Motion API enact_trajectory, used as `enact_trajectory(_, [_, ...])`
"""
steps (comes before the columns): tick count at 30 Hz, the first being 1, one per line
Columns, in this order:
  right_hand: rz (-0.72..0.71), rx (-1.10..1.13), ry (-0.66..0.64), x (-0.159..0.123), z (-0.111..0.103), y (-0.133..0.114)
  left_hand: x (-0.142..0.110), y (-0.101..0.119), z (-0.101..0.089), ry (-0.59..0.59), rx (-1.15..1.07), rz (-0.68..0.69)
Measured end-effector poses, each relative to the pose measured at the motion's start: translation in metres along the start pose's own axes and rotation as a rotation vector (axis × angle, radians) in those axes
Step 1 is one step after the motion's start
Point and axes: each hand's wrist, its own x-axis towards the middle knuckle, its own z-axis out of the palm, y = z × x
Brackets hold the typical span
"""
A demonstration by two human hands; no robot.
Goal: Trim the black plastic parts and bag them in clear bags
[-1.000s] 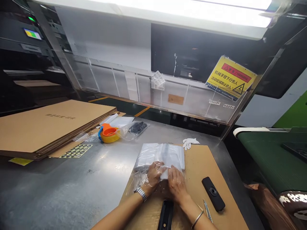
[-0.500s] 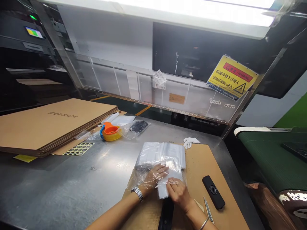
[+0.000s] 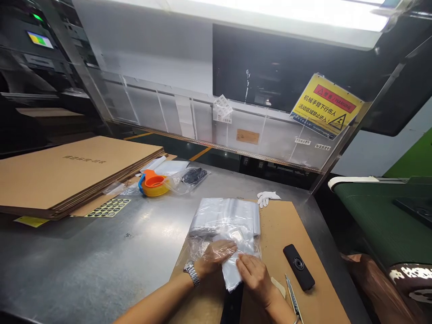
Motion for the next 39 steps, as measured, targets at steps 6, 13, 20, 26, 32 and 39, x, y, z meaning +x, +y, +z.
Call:
enact_trajectory(6, [0.179,-0.009,-0.141,0.007,-0.019,0.000,-0.010,0.014,-0.010,0.073,-0.037,-0.078])
enact_trajectory(13, [0.288,0.086,-0.541,0.029,-0.046,0.002,-0.010,0.032,-0.024,0.051,-0.120,-0.128])
enact_trajectory(20, [0.488,0.380,-0.430,0.051,-0.055,0.027,-0.001,0.042,-0.049,0.087,-0.244,-0.357])
enact_trajectory(26, [0.460,0.434,-0.442,0.039,-0.044,0.014,-0.005,0.042,-0.055,0.053,-0.360,-0.525])
enact_trajectory(32, [0.503,0.272,-0.320,0.029,-0.020,0.033,0.006,0.035,-0.044,-0.179,-0.452,-0.612])
enact_trajectory(39, [0.536,0.078,-0.198,0.038,-0.014,0.043,0.022,0.005,-0.022,-0.397,-0.459,-0.848])
